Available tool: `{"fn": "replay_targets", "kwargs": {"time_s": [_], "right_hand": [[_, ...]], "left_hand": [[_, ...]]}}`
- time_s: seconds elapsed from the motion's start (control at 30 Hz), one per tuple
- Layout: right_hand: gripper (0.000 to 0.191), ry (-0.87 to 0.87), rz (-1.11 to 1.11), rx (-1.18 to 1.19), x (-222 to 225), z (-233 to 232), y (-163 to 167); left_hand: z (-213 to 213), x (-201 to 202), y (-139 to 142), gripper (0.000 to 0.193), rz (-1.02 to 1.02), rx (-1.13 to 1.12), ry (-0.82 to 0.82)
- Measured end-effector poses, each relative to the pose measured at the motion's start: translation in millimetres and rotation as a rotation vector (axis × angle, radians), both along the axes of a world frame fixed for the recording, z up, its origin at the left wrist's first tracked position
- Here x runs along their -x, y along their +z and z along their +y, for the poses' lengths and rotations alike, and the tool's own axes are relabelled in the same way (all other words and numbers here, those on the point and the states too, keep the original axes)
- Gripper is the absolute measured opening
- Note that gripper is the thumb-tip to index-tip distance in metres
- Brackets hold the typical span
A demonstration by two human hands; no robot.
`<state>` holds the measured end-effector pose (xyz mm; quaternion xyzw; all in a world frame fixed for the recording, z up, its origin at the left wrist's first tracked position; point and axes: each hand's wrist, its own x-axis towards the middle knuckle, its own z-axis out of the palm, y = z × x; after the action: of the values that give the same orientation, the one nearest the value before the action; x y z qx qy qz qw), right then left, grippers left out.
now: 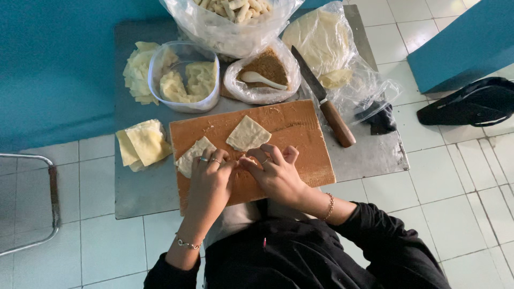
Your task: The person sits on the floor with a cutting board on their lap, tears dough sheets into triangular pieces, spoons brown filling from a container onto each triangle, and folds the dough over the filling, repeating the cycle for several pieces.
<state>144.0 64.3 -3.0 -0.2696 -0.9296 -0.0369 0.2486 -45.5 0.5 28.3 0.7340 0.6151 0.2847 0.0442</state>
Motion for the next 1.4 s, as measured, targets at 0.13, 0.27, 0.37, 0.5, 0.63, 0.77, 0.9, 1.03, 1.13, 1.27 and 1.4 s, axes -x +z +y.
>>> {"fn": "replay_targets", "kwargs": {"time_s": [0.13,0.27,0.37,0.5,0.63,0.77,0.9,1.03,1.13,1.27,1.4], "right_hand": [[0.037,-0.028,0.039,-0.010,-1.7,-4.6,1.8],[0.034,-0.037,-0.001,0.030,1.6,-0.4,-0.2],[0.037,-0.077,-0.066,0.013,5.6,1.9,-2.4],[0.038,-0.119,-0.038,-0.092,3.3,0.4,-0.6],[0.031,-0.063,0.005,-0.065,-0.6,0.4,4.9],[0.039,-0.073,-0.076,0.040,3.1,4.1,11.7],[0.035,-0.031,-0.044,0.123,4.1,16.7,21.0],[0.037,0.006,-0.001,0.230,0.9,30.1,26.2],[0.028,-0.019,0.023,0.259,5.3,34.8,24.0],[0.026,-0.027,0.004,0.204,11.1,35.4,30.8],[0.029,0.057,0.095,0.202,9.4,36.2,66.8]], "left_hand": [[3.7,-3.0,-1.0,0.012,-0.028,-0.024,0.016],[6.2,-1.2,-0.2,0.016,0.032,-0.014,0.037],[5.5,-1.5,-1.9,0.020,0.043,-0.094,0.031],[6.5,-1.4,-7.3,0.012,0.082,-0.049,0.029],[7.4,-0.6,-10.8,0.016,0.103,-0.046,0.011],[5.8,-0.2,-10.7,0.028,0.145,-0.159,0.055],[3.0,0.0,-10.2,0.026,0.160,-0.134,0.077],[6.7,-0.2,-10.2,0.031,0.130,-0.131,0.074],[8.7,0.5,-9.7,0.031,0.143,-0.089,0.082],[5.3,5.2,-11.2,0.031,0.026,-0.112,0.073],[-14.6,24.5,-17.1,0.028,-0.112,-0.224,0.363]]}}
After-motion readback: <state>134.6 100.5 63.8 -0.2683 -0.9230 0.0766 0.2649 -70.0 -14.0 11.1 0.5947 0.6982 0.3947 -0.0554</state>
